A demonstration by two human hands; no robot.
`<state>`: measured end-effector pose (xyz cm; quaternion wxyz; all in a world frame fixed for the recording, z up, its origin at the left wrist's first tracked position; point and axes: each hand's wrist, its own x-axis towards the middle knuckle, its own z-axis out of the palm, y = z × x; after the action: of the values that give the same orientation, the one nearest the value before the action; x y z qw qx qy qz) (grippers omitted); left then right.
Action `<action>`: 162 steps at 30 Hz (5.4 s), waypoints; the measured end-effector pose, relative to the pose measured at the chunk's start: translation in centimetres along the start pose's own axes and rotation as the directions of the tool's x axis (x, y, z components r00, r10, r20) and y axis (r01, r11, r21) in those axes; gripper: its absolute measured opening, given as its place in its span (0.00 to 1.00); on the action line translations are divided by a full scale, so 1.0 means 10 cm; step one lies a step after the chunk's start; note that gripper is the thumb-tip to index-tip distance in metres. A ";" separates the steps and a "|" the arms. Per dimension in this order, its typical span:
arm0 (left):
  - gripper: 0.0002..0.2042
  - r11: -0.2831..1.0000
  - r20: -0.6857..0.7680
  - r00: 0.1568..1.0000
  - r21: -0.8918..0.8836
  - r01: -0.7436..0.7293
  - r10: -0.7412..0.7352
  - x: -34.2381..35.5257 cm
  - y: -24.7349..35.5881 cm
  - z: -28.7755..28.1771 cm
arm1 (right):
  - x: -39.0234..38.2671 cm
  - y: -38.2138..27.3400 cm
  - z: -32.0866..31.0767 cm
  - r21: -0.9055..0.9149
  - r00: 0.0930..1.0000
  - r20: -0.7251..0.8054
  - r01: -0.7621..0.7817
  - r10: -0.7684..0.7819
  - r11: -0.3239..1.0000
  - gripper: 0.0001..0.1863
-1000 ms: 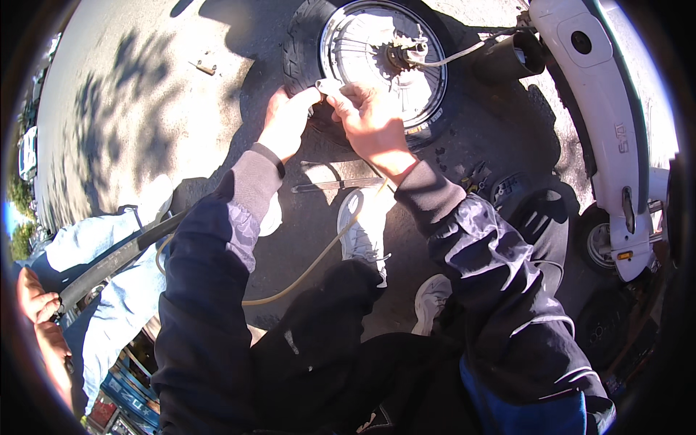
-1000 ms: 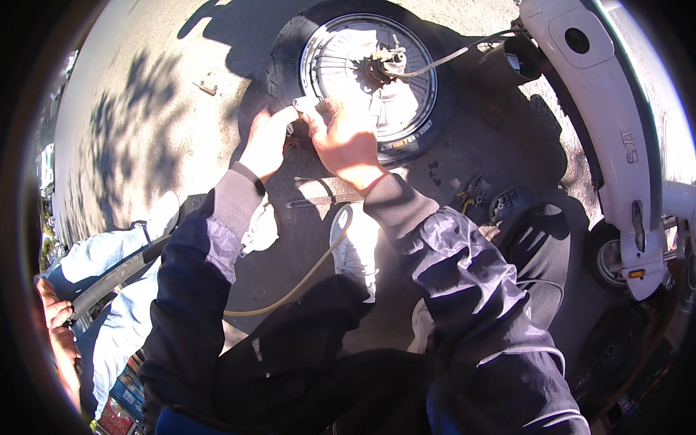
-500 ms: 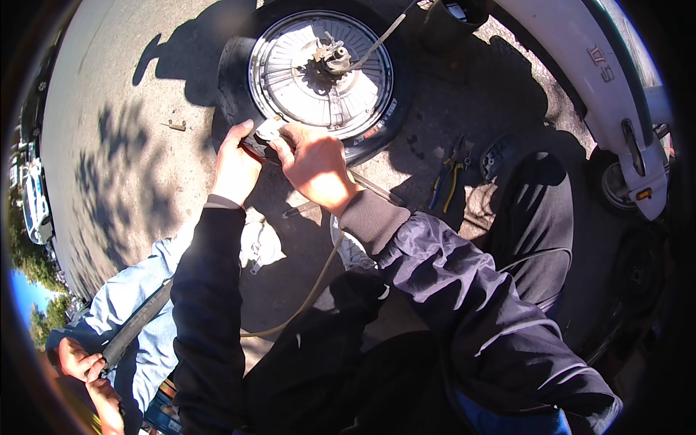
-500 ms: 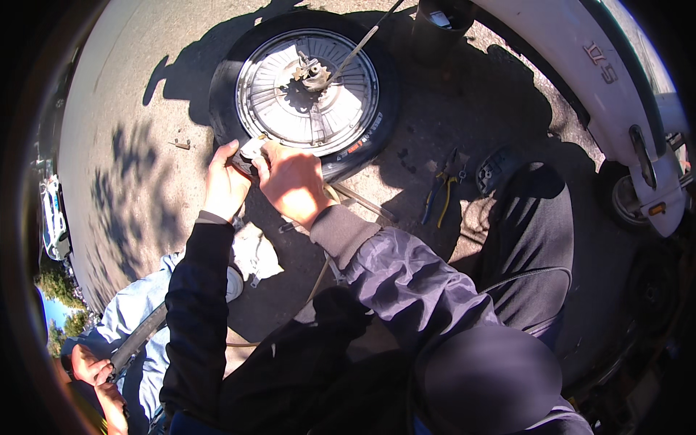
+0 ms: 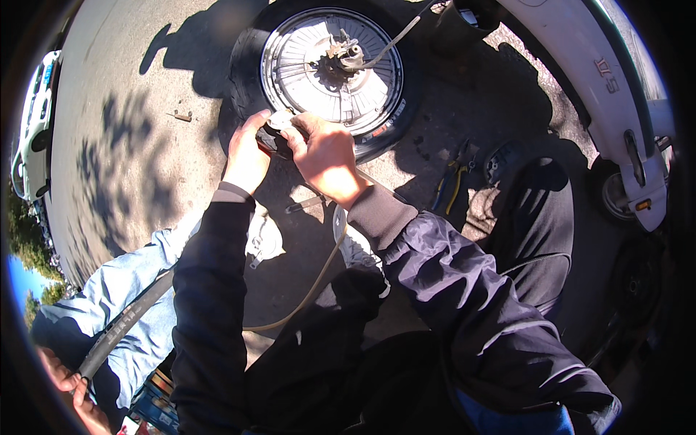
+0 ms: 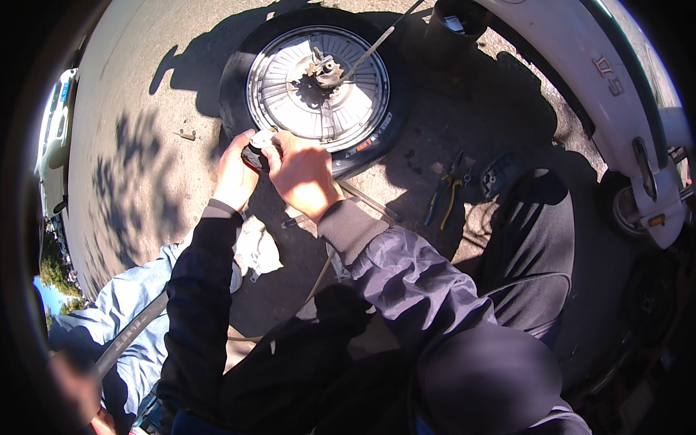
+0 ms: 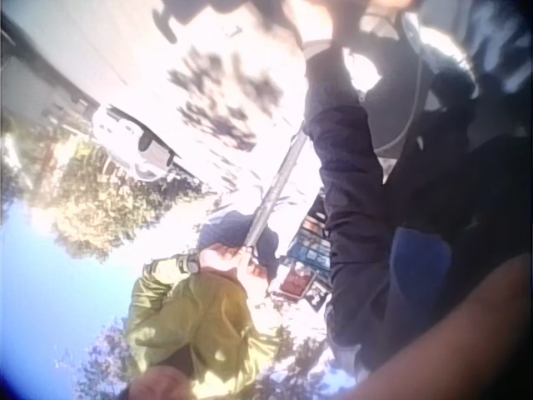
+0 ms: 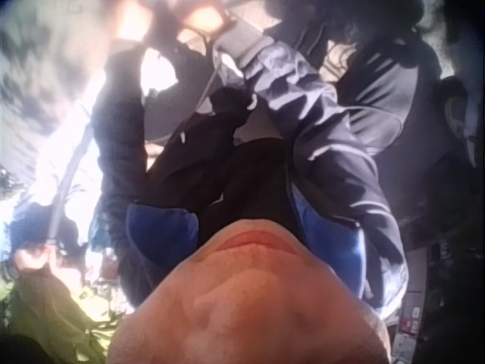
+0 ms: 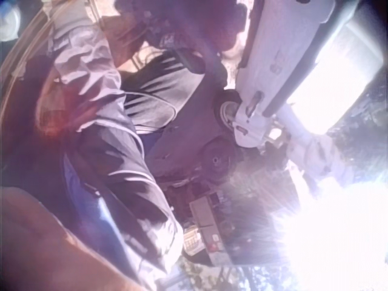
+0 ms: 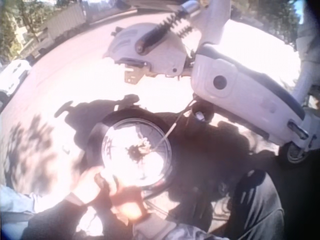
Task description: The person removes a scooter wheel, uses a tire lever to pry the tire bead off the rim, and then inflates the tire with an air hose. The person works on the wheel on the ground and handles the tire, rim, lever, and hose.
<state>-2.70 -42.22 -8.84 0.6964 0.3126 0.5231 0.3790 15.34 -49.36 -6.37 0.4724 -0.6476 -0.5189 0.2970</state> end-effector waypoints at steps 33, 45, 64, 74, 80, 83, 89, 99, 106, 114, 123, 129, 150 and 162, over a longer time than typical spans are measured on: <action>0.14 0.994 -0.082 0.996 -0.106 0.028 -0.037 -0.02 -0.01 0.03 | 0.01 0.06 0.07 0.138 0.995 0.041 -0.092 0.087 0.986 0.12; 0.14 0.988 -0.116 0.992 -0.147 0.035 -0.053 -0.07 0.04 0.13 | 0.02 0.05 0.06 0.143 0.995 0.046 -0.095 0.089 0.985 0.11; 0.13 0.991 -0.096 0.994 -0.129 0.032 -0.045 -0.07 0.04 0.13 | 0.02 0.07 0.07 0.123 0.997 0.037 -0.067 0.063 0.990 0.12; 0.13 0.991 -0.098 0.994 -0.127 0.030 -0.043 -0.08 0.06 0.15 | 0.02 0.07 0.08 0.116 0.997 0.035 -0.070 0.067 0.991 0.12; 0.13 0.991 -0.102 0.994 -0.133 0.026 -0.040 -0.08 0.05 0.16 | 0.01 0.07 0.09 0.131 0.996 0.037 -0.089 0.084 0.987 0.12; 0.13 0.990 -0.104 0.993 -0.133 0.035 -0.049 -0.08 0.06 0.17 | 0.02 0.07 0.08 0.097 0.998 0.027 -0.062 0.060 0.993 0.12; 0.13 0.991 -0.108 0.993 -0.127 0.036 -0.050 -0.07 0.05 0.15 | 0.02 0.06 0.07 0.089 0.997 0.036 -0.067 0.064 0.994 0.12; 0.13 0.989 -0.096 0.994 -0.146 0.028 -0.042 -0.05 0.02 0.11 | 0.02 0.06 0.07 0.108 0.997 0.034 -0.067 0.064 0.992 0.12; 0.14 0.991 -0.106 0.993 -0.131 0.038 -0.052 -0.05 0.03 0.12 | 0.02 0.05 0.08 0.112 0.997 0.034 -0.075 0.072 0.991 0.11; 0.14 0.991 -0.111 0.993 -0.130 0.028 -0.043 -0.02 -0.02 0.05 | 0.03 0.04 0.06 0.116 0.996 0.036 -0.080 0.076 0.990 0.12; 0.15 0.991 -0.103 0.993 -0.131 0.041 -0.055 -0.02 -0.02 0.06 | 0.03 0.05 0.07 0.130 0.994 0.051 -0.105 0.099 0.986 0.12; 0.15 0.997 -0.102 0.994 -0.078 0.029 -0.037 0.01 -0.02 0.03 | 0.03 0.04 0.06 0.111 0.992 0.063 -0.111 0.105 0.988 0.14; 0.12 0.986 -0.133 0.989 -0.161 0.044 -0.066 -0.02 0.01 0.11 | 0.09 0.04 0.02 0.077 0.970 0.168 -0.192 0.177 0.978 0.15; 0.13 0.987 -0.131 0.989 -0.151 0.053 -0.073 0.00 0.00 0.08 | 0.11 0.08 0.02 0.101 0.970 0.178 -0.185 0.166 0.977 0.16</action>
<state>-1.90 -42.28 -8.63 0.6920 0.2171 0.5496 0.4147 15.81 -48.31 -7.10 0.4359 -0.6347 -0.4792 0.4213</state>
